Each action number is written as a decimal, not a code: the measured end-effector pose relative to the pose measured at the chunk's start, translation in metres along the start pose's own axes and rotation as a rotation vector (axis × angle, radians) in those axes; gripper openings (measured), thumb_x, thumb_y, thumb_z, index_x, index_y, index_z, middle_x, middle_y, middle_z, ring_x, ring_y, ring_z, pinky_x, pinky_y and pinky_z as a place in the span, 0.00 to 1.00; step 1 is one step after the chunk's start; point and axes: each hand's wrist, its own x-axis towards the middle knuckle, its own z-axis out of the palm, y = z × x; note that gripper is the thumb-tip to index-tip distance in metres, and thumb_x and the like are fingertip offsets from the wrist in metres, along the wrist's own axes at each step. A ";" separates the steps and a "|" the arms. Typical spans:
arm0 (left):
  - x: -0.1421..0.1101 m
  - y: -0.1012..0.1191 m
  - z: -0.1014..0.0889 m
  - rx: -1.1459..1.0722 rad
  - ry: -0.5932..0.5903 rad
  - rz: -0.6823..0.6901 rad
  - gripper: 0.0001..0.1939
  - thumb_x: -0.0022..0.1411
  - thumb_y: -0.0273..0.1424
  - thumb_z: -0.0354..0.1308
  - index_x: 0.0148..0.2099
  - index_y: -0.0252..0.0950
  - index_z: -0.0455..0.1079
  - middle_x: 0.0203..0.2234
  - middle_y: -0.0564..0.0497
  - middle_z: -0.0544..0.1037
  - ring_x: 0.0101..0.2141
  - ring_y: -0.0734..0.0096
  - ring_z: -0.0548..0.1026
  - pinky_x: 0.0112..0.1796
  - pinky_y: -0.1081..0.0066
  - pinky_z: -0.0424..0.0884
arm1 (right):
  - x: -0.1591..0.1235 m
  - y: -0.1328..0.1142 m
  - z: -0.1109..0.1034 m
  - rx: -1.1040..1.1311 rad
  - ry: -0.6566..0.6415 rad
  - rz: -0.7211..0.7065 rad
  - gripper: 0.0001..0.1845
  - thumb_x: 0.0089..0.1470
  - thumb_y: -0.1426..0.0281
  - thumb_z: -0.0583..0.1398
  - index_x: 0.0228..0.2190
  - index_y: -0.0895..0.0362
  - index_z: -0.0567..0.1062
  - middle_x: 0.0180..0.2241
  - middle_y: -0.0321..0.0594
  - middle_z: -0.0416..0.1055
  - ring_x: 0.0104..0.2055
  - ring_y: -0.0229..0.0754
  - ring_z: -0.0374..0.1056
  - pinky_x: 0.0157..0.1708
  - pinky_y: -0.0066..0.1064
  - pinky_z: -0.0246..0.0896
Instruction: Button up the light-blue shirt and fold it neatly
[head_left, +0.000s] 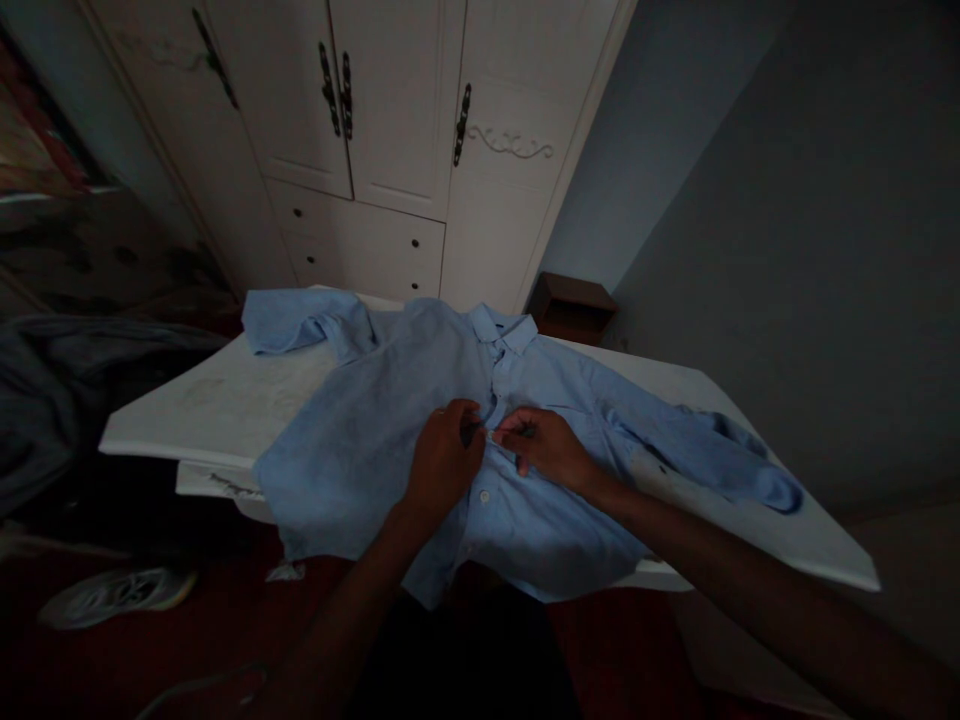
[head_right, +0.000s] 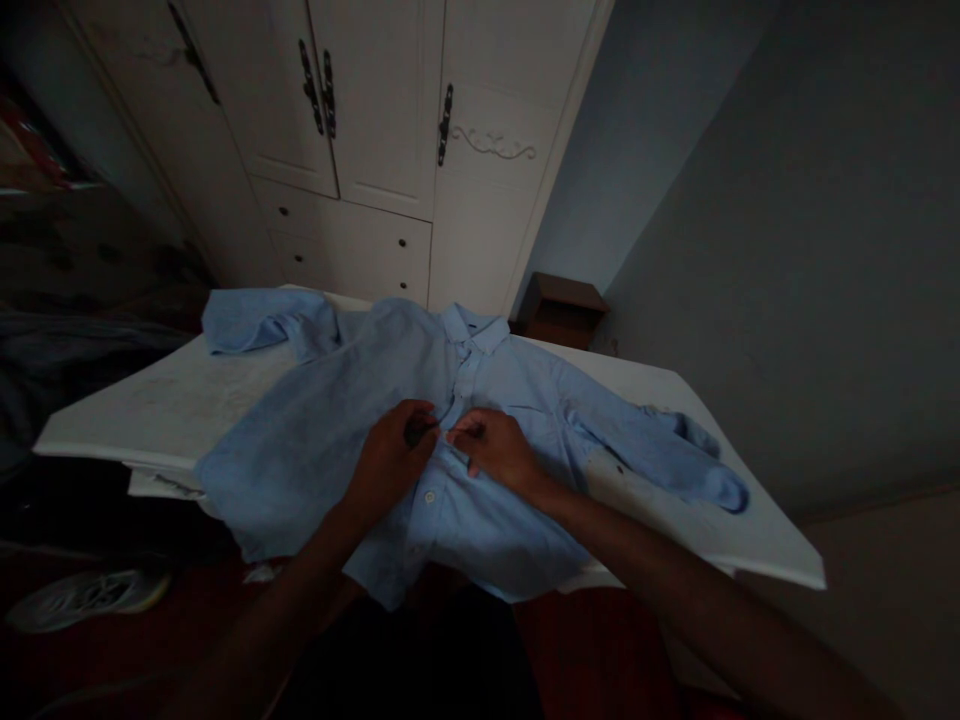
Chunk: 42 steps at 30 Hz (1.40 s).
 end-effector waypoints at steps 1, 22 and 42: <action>-0.001 0.000 -0.001 0.024 0.004 0.009 0.13 0.59 0.25 0.57 0.48 0.35 0.67 0.38 0.46 0.78 0.41 0.63 0.75 0.46 0.61 0.71 | -0.002 0.001 -0.002 -0.065 0.028 -0.053 0.12 0.53 0.60 0.60 0.28 0.57 0.73 0.25 0.35 0.72 0.19 0.34 0.68 0.24 0.28 0.63; -0.032 -0.011 -0.026 0.817 -0.149 0.235 0.38 0.66 0.53 0.41 0.64 0.28 0.60 0.63 0.34 0.61 0.64 0.46 0.56 0.62 0.47 0.50 | -0.084 0.058 -0.106 -0.206 0.246 0.347 0.21 0.45 0.63 0.65 0.41 0.60 0.76 0.28 0.39 0.75 0.25 0.41 0.70 0.23 0.31 0.64; -0.010 0.023 -0.046 0.570 -0.248 0.100 0.27 0.65 0.48 0.48 0.51 0.30 0.72 0.47 0.32 0.77 0.48 0.44 0.75 0.46 0.49 0.69 | -0.100 0.032 -0.127 -0.540 0.490 -0.021 0.17 0.56 0.60 0.55 0.37 0.56 0.79 0.40 0.49 0.78 0.42 0.52 0.73 0.46 0.45 0.65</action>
